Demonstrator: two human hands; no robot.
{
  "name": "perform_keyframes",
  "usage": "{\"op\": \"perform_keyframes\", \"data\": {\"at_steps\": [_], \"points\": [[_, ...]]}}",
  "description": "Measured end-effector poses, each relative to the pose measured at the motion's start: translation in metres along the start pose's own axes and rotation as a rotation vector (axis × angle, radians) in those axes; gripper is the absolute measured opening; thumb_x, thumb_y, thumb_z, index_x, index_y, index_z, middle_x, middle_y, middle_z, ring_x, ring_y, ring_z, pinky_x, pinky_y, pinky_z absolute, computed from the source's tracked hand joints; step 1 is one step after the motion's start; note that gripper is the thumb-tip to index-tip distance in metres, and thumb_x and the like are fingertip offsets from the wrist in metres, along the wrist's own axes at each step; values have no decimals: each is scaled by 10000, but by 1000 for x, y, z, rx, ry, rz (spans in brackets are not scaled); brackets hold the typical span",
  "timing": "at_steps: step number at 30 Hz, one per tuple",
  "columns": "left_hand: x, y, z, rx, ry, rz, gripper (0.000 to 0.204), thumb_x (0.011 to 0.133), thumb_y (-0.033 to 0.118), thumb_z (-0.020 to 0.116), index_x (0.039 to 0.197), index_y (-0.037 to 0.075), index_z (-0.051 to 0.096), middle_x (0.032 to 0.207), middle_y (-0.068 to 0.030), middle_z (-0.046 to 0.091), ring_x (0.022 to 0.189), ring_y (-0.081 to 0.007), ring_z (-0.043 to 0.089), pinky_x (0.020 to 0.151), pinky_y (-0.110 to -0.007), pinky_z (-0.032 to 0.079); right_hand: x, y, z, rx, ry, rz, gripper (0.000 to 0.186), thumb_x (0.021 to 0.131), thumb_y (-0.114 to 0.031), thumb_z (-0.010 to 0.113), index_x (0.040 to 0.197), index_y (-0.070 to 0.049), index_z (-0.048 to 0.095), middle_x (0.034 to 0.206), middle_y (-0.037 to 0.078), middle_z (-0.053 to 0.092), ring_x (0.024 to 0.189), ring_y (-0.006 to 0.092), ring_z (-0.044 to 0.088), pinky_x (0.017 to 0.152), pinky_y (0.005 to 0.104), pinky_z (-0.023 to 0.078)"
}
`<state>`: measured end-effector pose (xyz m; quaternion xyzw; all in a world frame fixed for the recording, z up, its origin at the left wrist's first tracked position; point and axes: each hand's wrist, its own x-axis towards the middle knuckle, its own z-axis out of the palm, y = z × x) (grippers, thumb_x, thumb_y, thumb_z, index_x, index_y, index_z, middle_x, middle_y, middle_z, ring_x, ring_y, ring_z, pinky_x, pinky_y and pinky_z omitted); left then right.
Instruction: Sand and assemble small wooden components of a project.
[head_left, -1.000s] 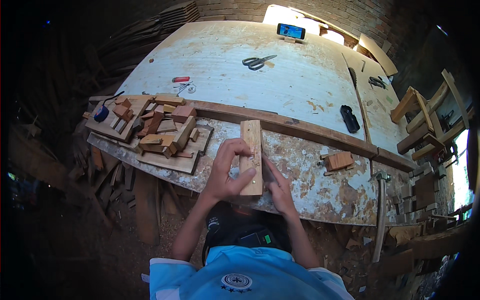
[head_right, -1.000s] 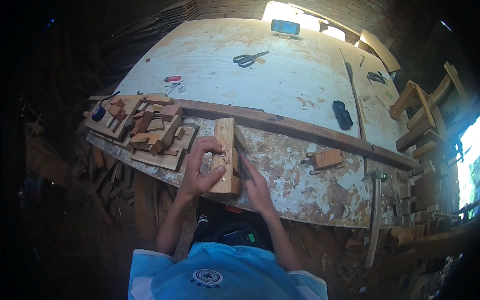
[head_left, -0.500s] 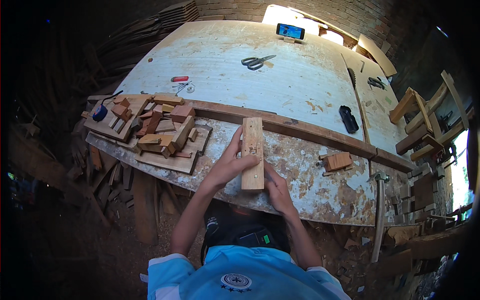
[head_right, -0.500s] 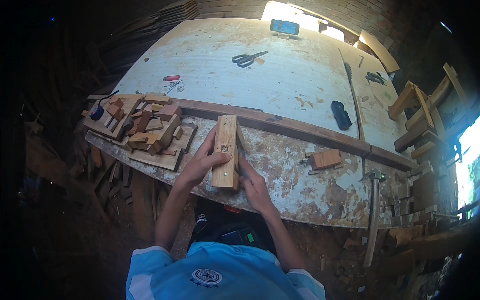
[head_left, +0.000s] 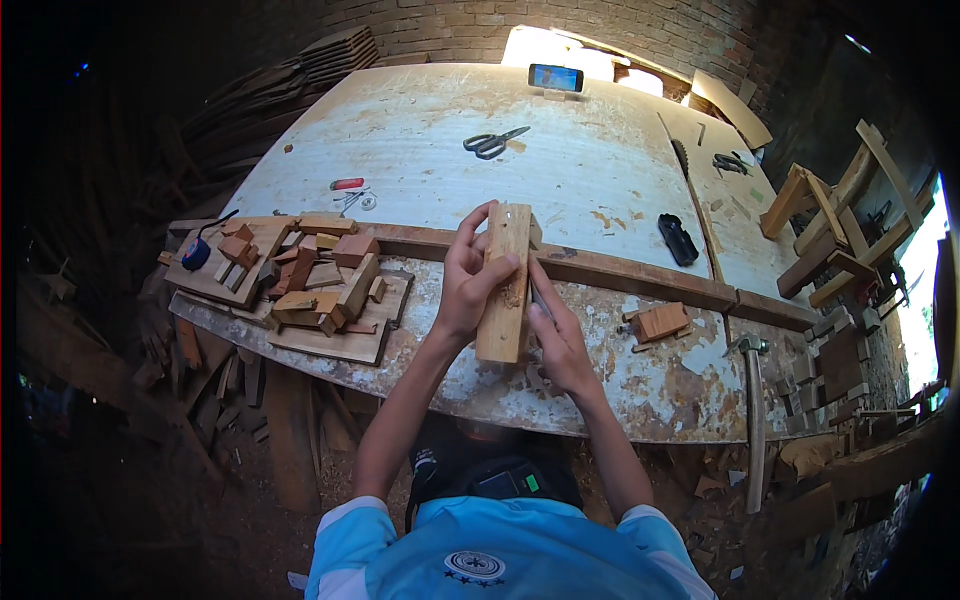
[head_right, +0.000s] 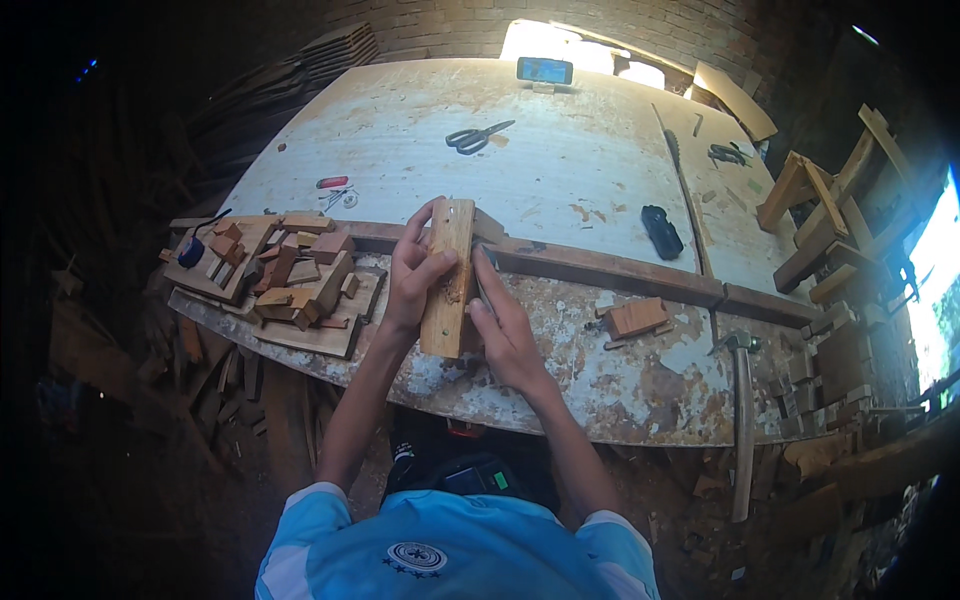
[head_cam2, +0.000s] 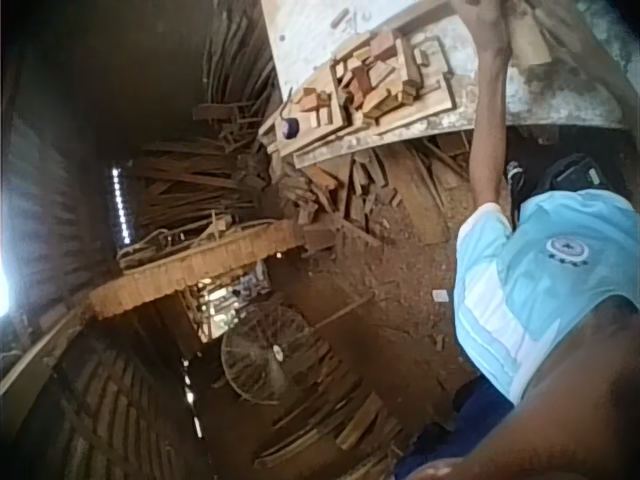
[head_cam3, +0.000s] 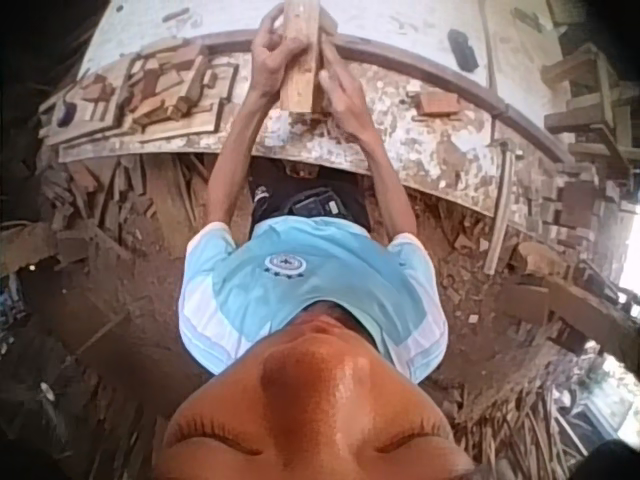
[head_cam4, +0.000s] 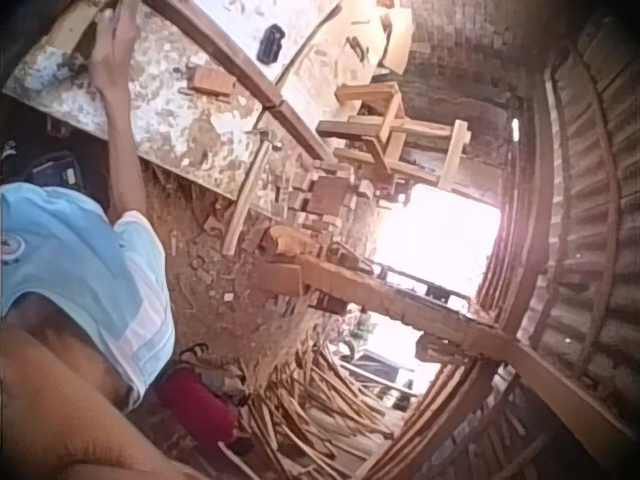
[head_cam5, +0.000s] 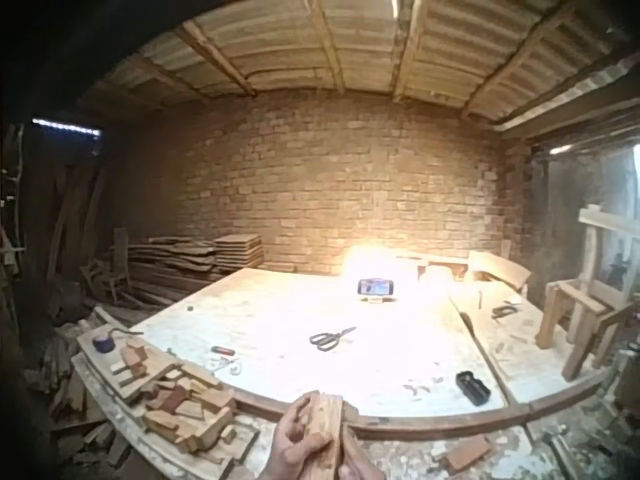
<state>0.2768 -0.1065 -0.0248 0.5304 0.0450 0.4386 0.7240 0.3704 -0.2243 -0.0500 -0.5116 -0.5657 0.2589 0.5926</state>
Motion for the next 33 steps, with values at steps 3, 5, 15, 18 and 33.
{"op": "perform_keyframes", "data": {"at_steps": [3, 5, 15, 18, 33], "points": [[0, -17, -1, 131, 90, 3, 626, 802, 48, 577, 1343, -14, 270, 1120, -158, 542, 965, -158, 556, 817, -263, 458, 6, 9, 4, 160, -9, 181, 544, 956, -233, 324, 1404, 39, 180, 1437, 205, 264, 1331, 267, 266, 1077, 321, 200], [-6, -27, -6, 228, 123, 8, 594, 823, 40, 546, 1347, -18, 271, 1148, -166, 532, 1001, -167, 546, 851, -272, 445, 6, 16, 7, 280, 6, 202, 544, 962, -244, 316, 1398, 52, 184, 1425, 217, 278, 1322, 261, 280, 1070, 318, 213], [-22, -43, -12, 242, 231, 84, 595, 822, 73, 555, 1352, 31, 289, 1051, -146, 541, 899, -144, 545, 755, -251, 465, 4, 3, 17, -48, 76, 430, 530, 977, -352, 245, 1307, 40, 384, 1166, 251, 530, 1078, 315, 530, 933, 340, 378], [-25, -46, -11, 245, 273, 100, 634, 806, 129, 594, 1364, 56, 302, 992, -99, 548, 853, -135, 539, 753, -276, 462, 3, -5, 15, -130, 42, 317, 558, 980, -397, 203, 1231, 43, 436, 1079, 220, 569, 982, 302, 566, 903, 365, 400], [-26, -44, -10, 320, 232, 142, 610, 825, 97, 583, 1378, 67, 327, 938, -49, 545, 809, -95, 524, 745, -234, 441, 6, 29, 15, 111, 5, 431, 544, 961, -361, 389, 1345, 19, 331, 1249, 185, 479, 1145, 211, 476, 944, 295, 374]]}}
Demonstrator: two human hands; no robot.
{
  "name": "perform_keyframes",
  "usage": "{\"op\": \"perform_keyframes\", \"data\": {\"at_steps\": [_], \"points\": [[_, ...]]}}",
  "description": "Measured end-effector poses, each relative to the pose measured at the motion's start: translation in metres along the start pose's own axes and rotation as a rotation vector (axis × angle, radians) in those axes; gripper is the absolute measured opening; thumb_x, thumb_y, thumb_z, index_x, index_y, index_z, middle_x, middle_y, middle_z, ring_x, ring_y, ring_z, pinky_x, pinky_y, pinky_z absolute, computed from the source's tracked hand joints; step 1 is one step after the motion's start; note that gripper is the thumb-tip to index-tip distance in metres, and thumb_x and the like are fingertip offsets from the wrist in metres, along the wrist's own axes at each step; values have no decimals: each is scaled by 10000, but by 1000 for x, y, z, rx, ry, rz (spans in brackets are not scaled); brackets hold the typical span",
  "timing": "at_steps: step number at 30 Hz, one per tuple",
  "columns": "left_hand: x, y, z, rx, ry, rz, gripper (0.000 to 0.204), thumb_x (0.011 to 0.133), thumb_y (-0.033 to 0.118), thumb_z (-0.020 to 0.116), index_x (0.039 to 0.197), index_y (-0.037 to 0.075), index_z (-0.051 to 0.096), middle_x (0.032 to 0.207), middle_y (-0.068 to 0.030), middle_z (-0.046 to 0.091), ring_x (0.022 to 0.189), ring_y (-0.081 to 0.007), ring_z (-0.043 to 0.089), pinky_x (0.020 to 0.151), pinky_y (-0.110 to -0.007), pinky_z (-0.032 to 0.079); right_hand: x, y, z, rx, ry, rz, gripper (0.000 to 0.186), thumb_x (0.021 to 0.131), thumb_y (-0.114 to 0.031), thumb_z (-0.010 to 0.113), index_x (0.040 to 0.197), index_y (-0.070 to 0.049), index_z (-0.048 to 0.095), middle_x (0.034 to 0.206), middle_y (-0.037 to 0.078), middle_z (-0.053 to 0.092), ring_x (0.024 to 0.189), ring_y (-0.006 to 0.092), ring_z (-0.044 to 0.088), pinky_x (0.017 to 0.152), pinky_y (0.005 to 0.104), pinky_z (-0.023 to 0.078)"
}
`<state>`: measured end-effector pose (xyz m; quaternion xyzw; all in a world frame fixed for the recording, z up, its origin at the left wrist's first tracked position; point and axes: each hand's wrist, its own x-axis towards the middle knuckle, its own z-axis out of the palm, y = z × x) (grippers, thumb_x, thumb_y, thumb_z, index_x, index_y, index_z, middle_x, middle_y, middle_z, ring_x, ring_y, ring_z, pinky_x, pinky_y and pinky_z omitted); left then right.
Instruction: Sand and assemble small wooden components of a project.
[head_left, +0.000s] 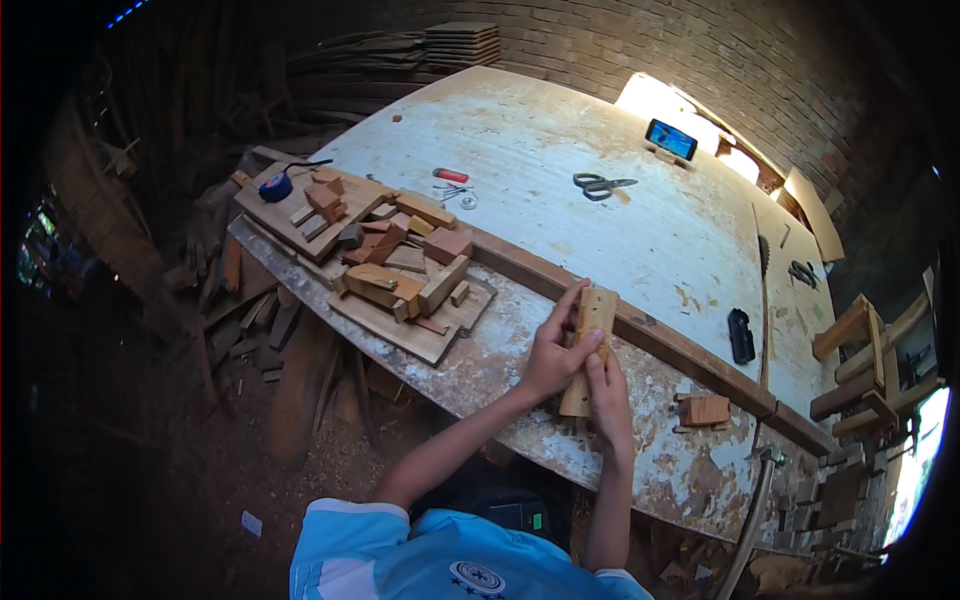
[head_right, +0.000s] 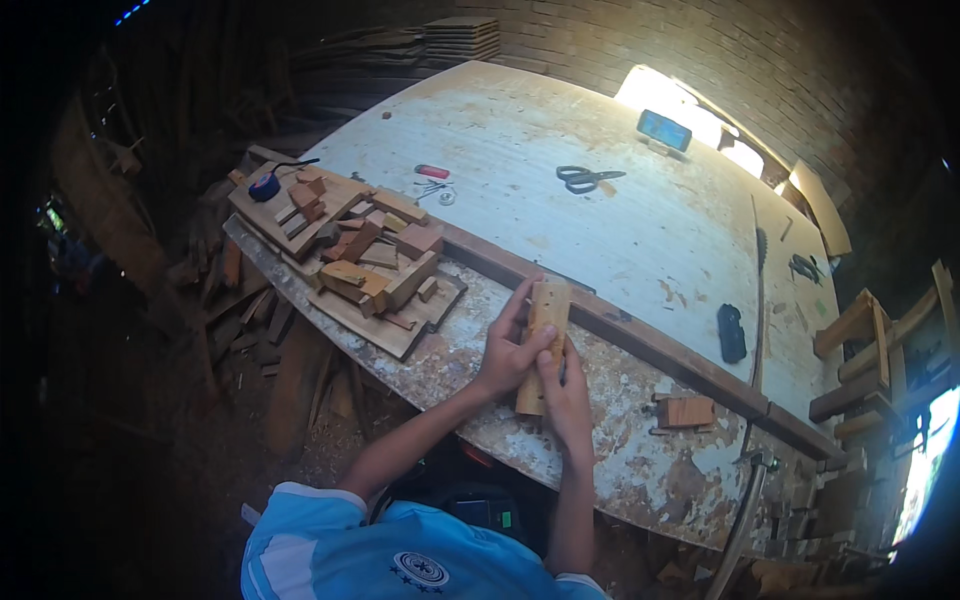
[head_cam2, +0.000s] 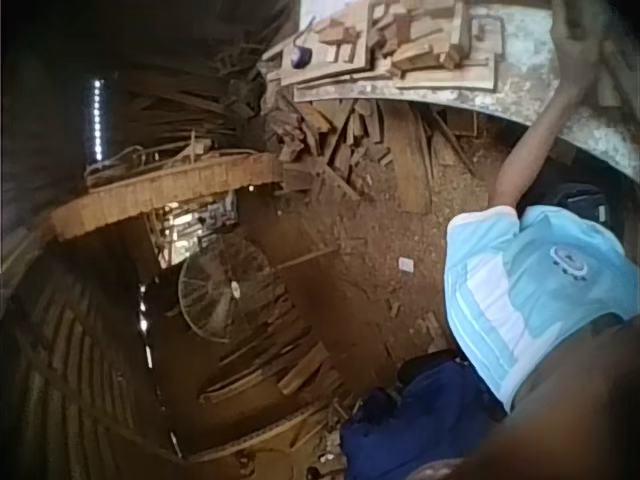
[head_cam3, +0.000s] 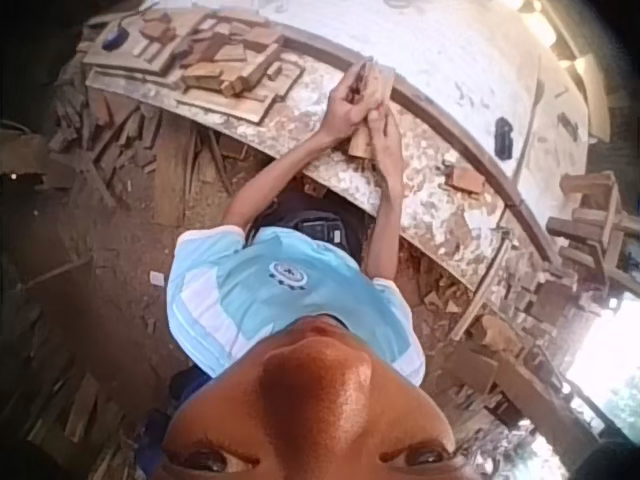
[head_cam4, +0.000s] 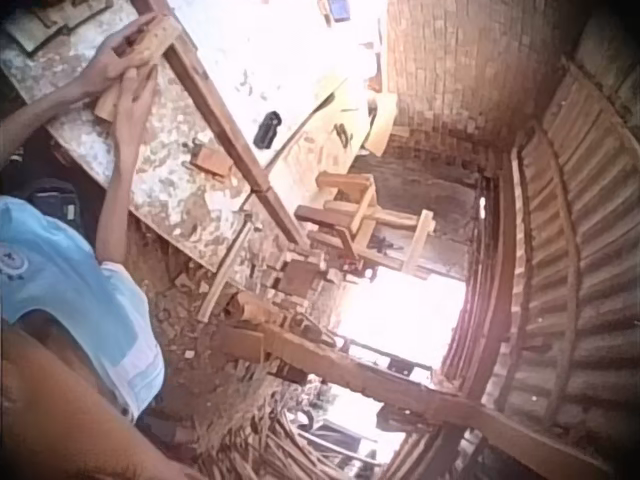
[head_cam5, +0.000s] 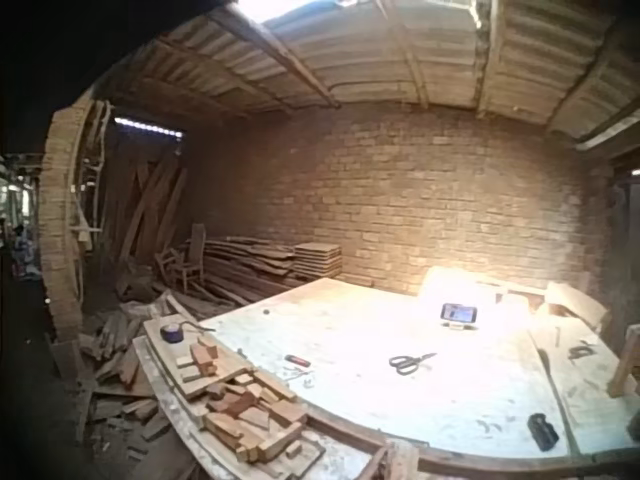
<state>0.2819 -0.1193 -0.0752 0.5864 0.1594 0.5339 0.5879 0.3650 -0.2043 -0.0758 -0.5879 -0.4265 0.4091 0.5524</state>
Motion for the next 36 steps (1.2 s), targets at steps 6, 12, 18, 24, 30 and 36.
{"op": "perform_keyframes", "data": {"at_steps": [6, 12, 18, 24, 30, 36], "points": [[-3, 3, 2, -59, 1, -37, 594, 853, 85, 567, 1376, 23, 291, 1130, -127, 527, 966, -148, 545, 804, -267, 464, 12, 31, -12, 614, -105, 41, 602, 969, -428, 282, 1380, 13, 276, 1362, 151, 384, 1260, 213, 369, 1047, 313, 268], [0, 0, 0, -54, -13, -23, 590, 843, 73, 559, 1370, 16, 299, 1101, -117, 543, 956, -146, 546, 820, -273, 455, 25, 40, -11, 198, 5, -47, 479, 977, -296, 336, 1328, 27, 374, 1257, 161, 494, 1158, 194, 466, 974, 283, 344], [3, -5, -1, -115, 33, 34, 583, 822, 57, 549, 1357, 13, 321, 1099, -115, 541, 948, -137, 536, 818, -268, 447, 5, 10, -4, -124, 251, -179, 334, 969, -203, 375, 1034, 49, 585, 838, 67, 622, 760, 89, 543, 683, 255, 439], [1, -2, 0, -119, 34, -55, 576, 810, 51, 545, 1343, -5, 333, 1128, -123, 534, 960, -143, 544, 829, -266, 450, 8, 6, 1, -28, 164, -7, 319, 972, -180, 373, 1065, 48, 576, 890, 88, 626, 801, 94, 550, 722, 270, 446], [2, -2, -1, -114, 47, -32, 577, 802, 70, 550, 1335, -14, 343, 1115, -110, 538, 912, -108, 538, 797, -244, 444, 6, 0, 2, 29, 185, -76, 330, 967, -176, 382, 1137, 50, 552, 949, 136, 634, 901, 148, 581, 814, 292, 449], [3, -5, -3, -97, 86, 18, 580, 811, 91, 534, 1342, -15, 325, 1137, -134, 548, 923, -135, 564, 796, -242, 456, 5, -8, 5, -137, 319, -358, 343, 973, -188, 343, 1061, 52, 572, 887, 191, 642, 778, 239, 631, 727, 346, 468]]}}
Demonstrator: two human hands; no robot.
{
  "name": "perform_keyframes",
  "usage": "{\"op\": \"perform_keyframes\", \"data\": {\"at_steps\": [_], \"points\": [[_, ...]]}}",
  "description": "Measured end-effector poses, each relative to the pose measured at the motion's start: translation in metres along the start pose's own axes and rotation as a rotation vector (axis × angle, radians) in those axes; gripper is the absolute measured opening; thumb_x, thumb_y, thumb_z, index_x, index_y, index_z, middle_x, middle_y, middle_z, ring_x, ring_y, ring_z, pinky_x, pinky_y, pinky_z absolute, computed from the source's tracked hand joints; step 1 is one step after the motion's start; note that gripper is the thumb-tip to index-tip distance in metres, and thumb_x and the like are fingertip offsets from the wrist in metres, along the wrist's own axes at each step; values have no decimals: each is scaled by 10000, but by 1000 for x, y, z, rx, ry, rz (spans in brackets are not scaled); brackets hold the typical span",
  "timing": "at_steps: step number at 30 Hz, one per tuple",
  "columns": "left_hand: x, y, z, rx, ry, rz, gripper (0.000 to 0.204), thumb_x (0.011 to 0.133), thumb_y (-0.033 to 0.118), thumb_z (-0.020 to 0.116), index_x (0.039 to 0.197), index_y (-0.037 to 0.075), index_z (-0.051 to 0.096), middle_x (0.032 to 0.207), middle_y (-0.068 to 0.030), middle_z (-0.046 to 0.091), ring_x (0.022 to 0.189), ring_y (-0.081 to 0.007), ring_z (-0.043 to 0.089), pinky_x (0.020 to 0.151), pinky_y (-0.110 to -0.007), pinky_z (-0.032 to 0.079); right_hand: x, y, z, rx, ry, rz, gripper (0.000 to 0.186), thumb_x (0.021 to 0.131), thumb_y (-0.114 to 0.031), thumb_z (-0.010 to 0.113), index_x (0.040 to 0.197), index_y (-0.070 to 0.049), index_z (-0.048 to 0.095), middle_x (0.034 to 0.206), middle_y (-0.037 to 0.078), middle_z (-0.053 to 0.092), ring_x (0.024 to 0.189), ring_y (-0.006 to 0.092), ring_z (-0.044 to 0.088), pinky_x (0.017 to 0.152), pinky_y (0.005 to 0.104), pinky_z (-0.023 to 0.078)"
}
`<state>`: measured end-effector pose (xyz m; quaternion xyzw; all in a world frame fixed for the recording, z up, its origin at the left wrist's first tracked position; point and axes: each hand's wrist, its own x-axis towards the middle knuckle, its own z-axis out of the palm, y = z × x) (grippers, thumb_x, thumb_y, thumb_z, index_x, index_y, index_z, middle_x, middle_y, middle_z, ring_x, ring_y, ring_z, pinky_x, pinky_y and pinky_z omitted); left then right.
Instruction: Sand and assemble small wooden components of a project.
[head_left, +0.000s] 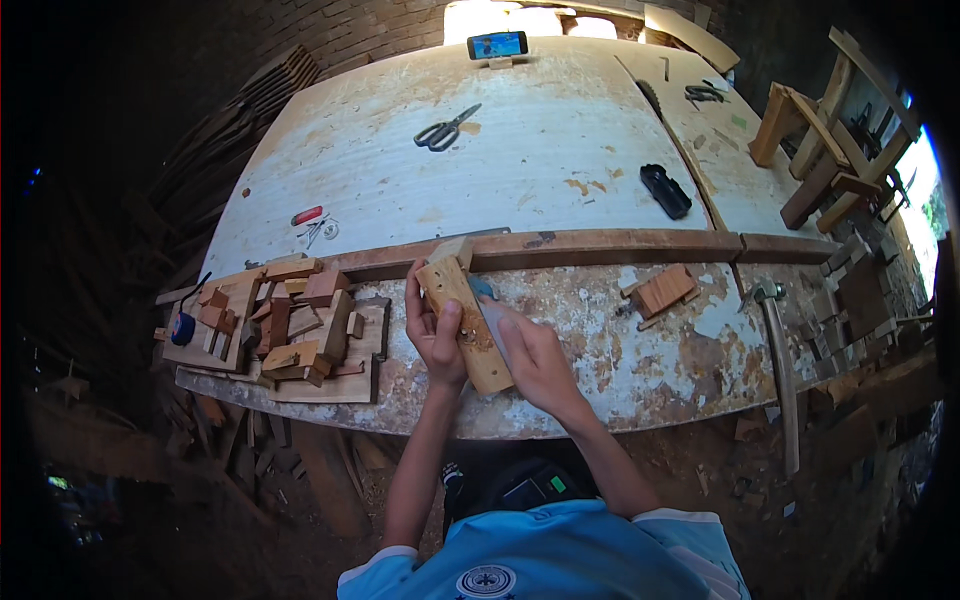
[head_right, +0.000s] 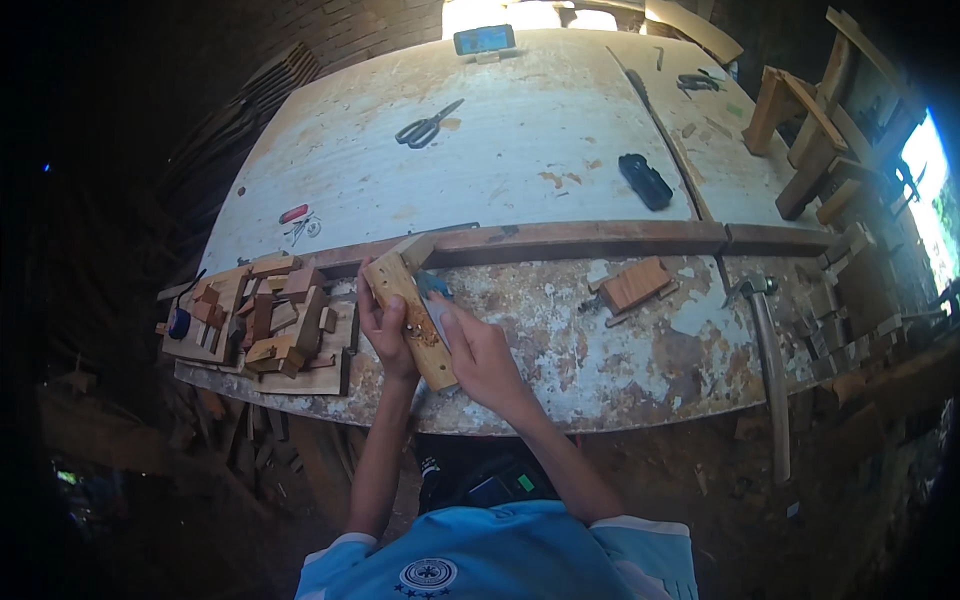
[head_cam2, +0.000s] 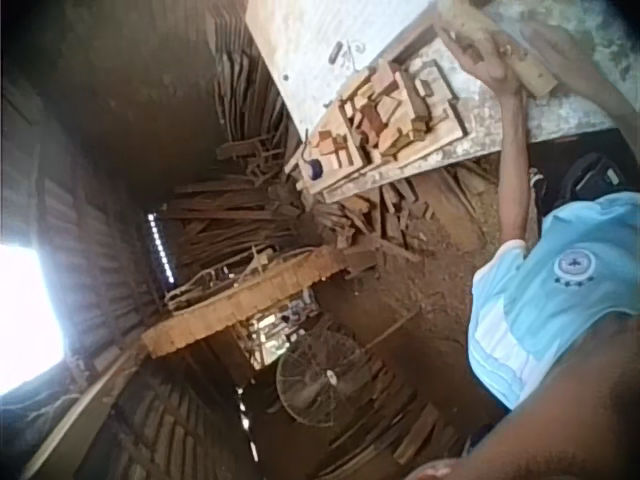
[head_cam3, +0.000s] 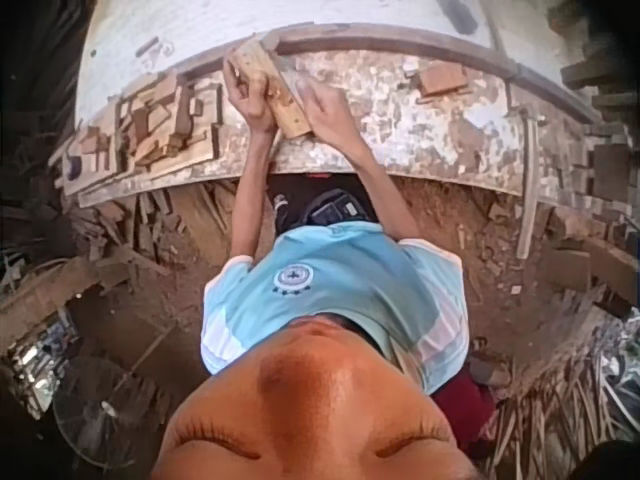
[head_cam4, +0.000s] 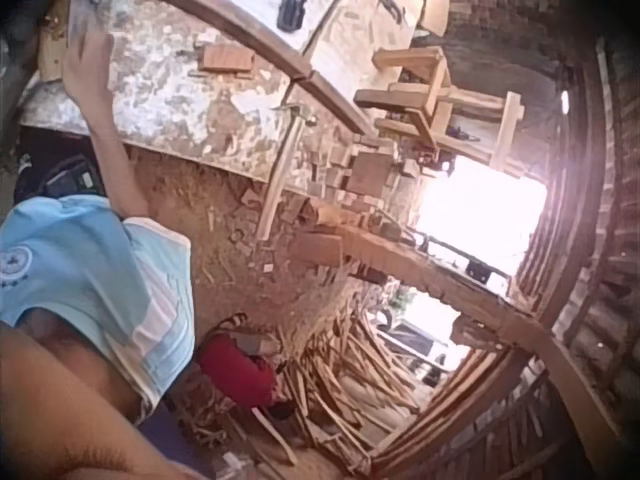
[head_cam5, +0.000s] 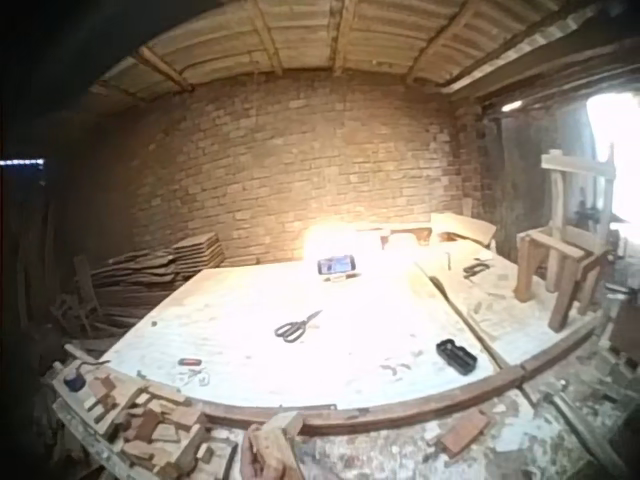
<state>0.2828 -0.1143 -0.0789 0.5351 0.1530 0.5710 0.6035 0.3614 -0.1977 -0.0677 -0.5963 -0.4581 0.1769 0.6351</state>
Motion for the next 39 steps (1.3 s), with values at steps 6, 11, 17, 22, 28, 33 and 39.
{"op": "perform_keyframes", "data": {"at_steps": [6, 11, 17, 22, 28, 33, 39], "points": [[1, -1, -3, -20, -56, -12, 599, 823, 85, 519, 1363, -20, 283, 1180, -154, 525, 963, -156, 560, 840, -268, 450, -17, -22, -17, 48, -105, 69, 307, 955, -151, 391, 1139, 45, 540, 896, 181, 650, 788, 242, 639, 735, 321, 473], [6, -2, -6, -15, -127, -107, 612, 818, 103, 536, 1365, -23, 293, 1210, -153, 512, 1045, -168, 533, 898, -289, 423, -22, -30, -46, 85, 192, 3, 329, 958, -160, 393, 1197, 29, 517, 851, 165, 657, 774, 170, 633, 716, 312, 475], [8, -5, -6, -90, -187, -117, 616, 816, 102, 541, 1370, -16, 300, 1253, -143, 483, 1095, -175, 504, 945, -297, 395, -14, 12, -23, 53, 59, 65, 354, 947, -168, 415, 1233, 27, 488, 1071, 192, 602, 984, 232, 599, 861, 313, 449], [5, 2, -12, -74, -146, -88, 637, 828, 163, 521, 1376, -21, 253, 1224, -145, 485, 1070, -185, 513, 927, -309, 416, -21, 25, -5, 97, -89, -44, 366, 919, -157, 463, 1244, 10, 489, 1219, 165, 525, 1142, 248, 504, 974, 312, 367], [-11, 41, -36, 127, -28, -227, 556, 809, 146, 602, 1288, -14, 369, 1167, -127, 515, 1038, -174, 524, 894, -297, 427, -14, 21, -33, 89, -171, -74, 413, 903, -73, 431, 1312, -20, 422, 1354, 145, 417, 1296, 261, 341, 1063, 331, 246], [-10, 33, -42, 134, 102, -197, 382, 754, 117, 677, 1063, 0, 485, 983, -77, 557, 843, -131, 552, 753, -262, 459, -6, 3, -41, -82, -259, -166, 496, 877, -32, 429, 1365, -45, 344, 1419, 155, 327, 1344, 287, 255, 1083, 364, 226], [-17, 22, -34, 390, -81, 215, 503, 671, 64, 689, 1128, -29, 499, 919, -98, 605, 836, -146, 587, 758, -273, 475, 30, -4, -52, -678, -216, -555, 671, 722, 17, 481, 1371, -36, 317, 1424, 161, 297, 1321, 350, 268, 1089, 455, 211]]}}
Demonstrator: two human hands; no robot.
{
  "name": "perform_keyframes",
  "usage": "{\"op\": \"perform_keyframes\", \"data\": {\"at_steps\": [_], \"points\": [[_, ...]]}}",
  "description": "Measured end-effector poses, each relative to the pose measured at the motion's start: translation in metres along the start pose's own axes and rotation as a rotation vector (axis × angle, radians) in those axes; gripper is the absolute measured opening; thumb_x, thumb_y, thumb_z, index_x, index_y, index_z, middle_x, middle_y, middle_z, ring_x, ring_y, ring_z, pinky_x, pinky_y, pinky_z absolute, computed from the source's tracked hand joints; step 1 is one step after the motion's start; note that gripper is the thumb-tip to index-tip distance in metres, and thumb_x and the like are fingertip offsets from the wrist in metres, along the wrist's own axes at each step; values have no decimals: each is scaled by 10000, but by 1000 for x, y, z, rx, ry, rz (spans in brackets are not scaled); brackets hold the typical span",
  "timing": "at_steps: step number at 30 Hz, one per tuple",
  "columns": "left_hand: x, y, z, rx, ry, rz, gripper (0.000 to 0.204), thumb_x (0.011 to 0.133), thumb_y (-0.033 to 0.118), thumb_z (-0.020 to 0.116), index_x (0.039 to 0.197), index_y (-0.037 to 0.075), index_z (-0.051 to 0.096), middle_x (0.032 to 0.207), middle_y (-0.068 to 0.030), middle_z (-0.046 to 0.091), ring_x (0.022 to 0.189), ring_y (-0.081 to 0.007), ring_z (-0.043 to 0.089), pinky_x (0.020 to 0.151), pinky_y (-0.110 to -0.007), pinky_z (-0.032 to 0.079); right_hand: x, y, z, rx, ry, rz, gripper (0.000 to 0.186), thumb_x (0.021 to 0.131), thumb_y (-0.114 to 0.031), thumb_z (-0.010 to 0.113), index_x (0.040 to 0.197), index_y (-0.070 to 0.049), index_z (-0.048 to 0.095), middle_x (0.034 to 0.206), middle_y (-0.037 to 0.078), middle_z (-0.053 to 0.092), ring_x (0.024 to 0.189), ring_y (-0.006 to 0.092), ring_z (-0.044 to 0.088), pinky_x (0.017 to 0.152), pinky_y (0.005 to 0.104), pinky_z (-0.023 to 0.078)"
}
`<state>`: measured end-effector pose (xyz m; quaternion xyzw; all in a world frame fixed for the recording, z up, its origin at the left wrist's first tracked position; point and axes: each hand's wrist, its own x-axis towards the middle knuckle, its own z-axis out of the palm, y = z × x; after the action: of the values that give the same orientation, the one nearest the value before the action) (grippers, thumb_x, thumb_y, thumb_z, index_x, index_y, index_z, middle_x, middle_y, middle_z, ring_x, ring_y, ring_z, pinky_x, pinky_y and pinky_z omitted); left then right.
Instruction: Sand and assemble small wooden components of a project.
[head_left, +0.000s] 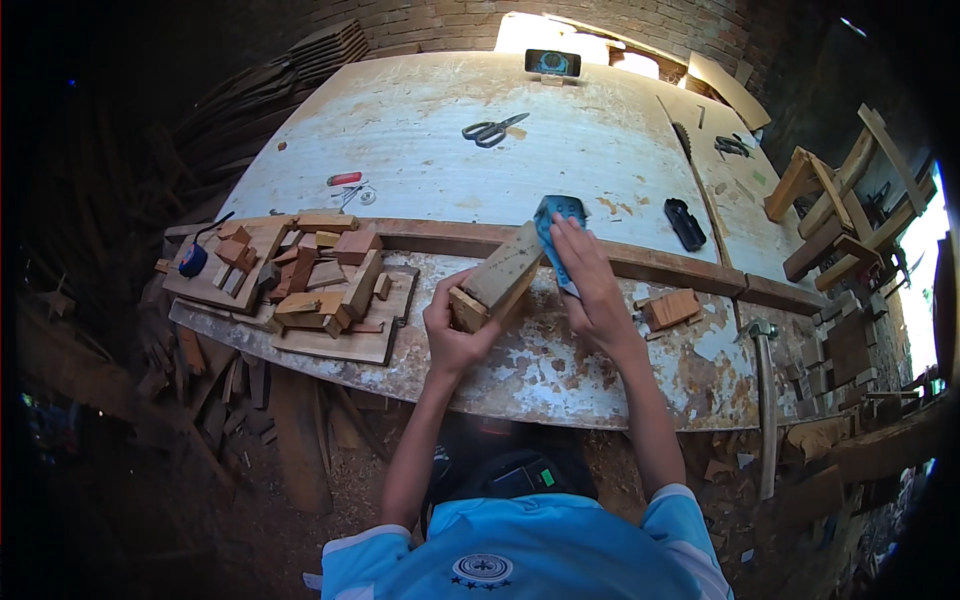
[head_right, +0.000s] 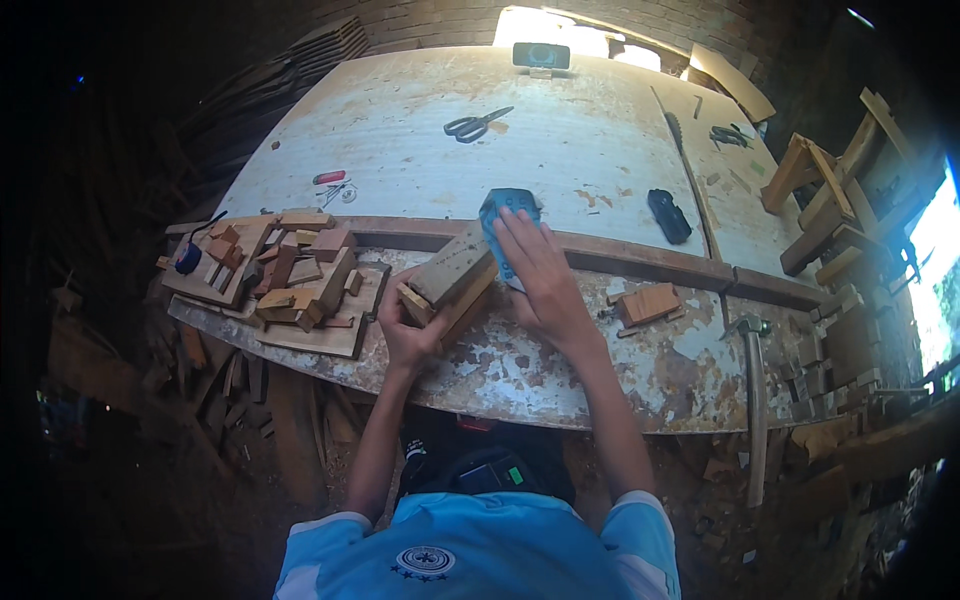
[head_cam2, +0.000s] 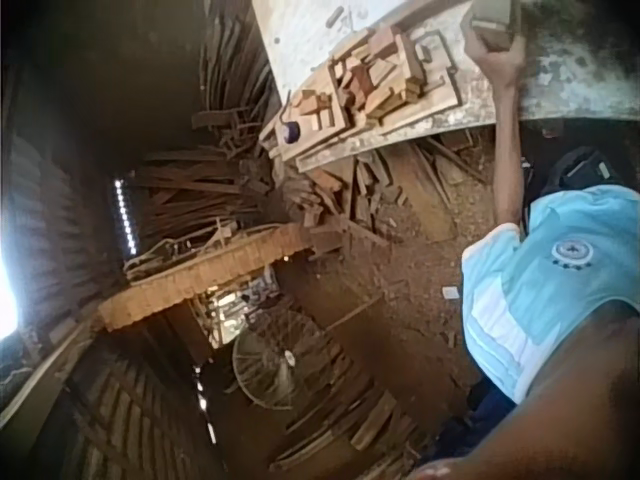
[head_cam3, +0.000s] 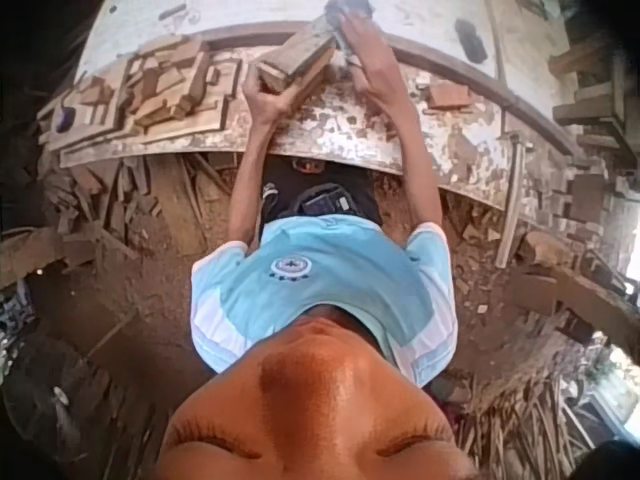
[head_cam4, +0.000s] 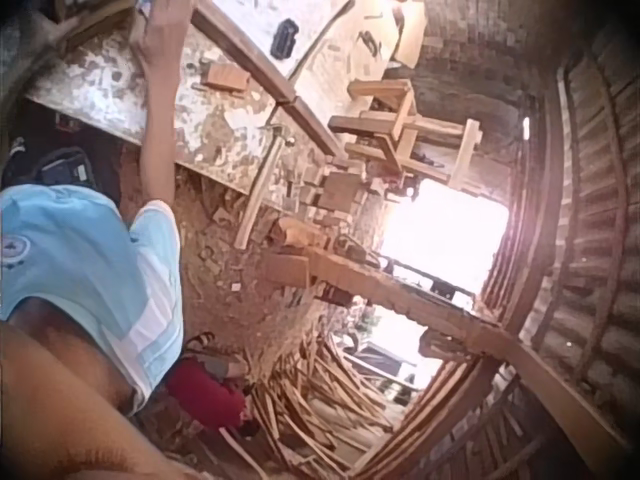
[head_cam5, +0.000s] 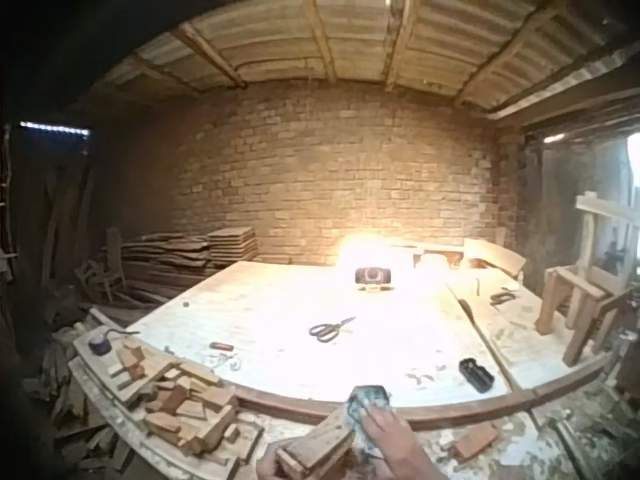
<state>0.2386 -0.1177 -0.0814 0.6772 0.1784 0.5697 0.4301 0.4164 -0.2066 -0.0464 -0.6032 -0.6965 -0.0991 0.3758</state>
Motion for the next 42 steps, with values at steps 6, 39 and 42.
{"op": "perform_keyframes", "data": {"at_steps": [6, 39, 42], "points": [[2, 13, 1, 31, -210, -127, 591, 650, 67, 719, 1206, 18, 522, 974, -130, 646, 866, -152, 620, 771, -266, 489, 0, -20, 10, -62, -111, -47, 761, 681, -54, 554, 1387, -30, 270, 1439, 181, 253, 1336, 367, 222, 1102, 465, 176], [-2, -2, -2, -171, -25, -236, 412, 722, 79, 656, 1086, -42, 506, 1009, -112, 569, 941, -159, 547, 844, -296, 438, -35, 23, 43, -99, -167, 58, 605, 719, -33, 492, 1308, 23, 366, 1379, 183, 354, 1328, 296, 271, 1112, 455, 150], [-6, -9, 3, -113, 36, -122, 352, 714, 97, 654, 1004, -32, 499, 946, -101, 523, 881, -176, 525, 806, -306, 431, -31, -3, 44, -75, -190, -6, 572, 694, -47, 530, 1251, 30, 423, 1315, 181, 428, 1302, 299, 314, 1113, 461, 159]]}}
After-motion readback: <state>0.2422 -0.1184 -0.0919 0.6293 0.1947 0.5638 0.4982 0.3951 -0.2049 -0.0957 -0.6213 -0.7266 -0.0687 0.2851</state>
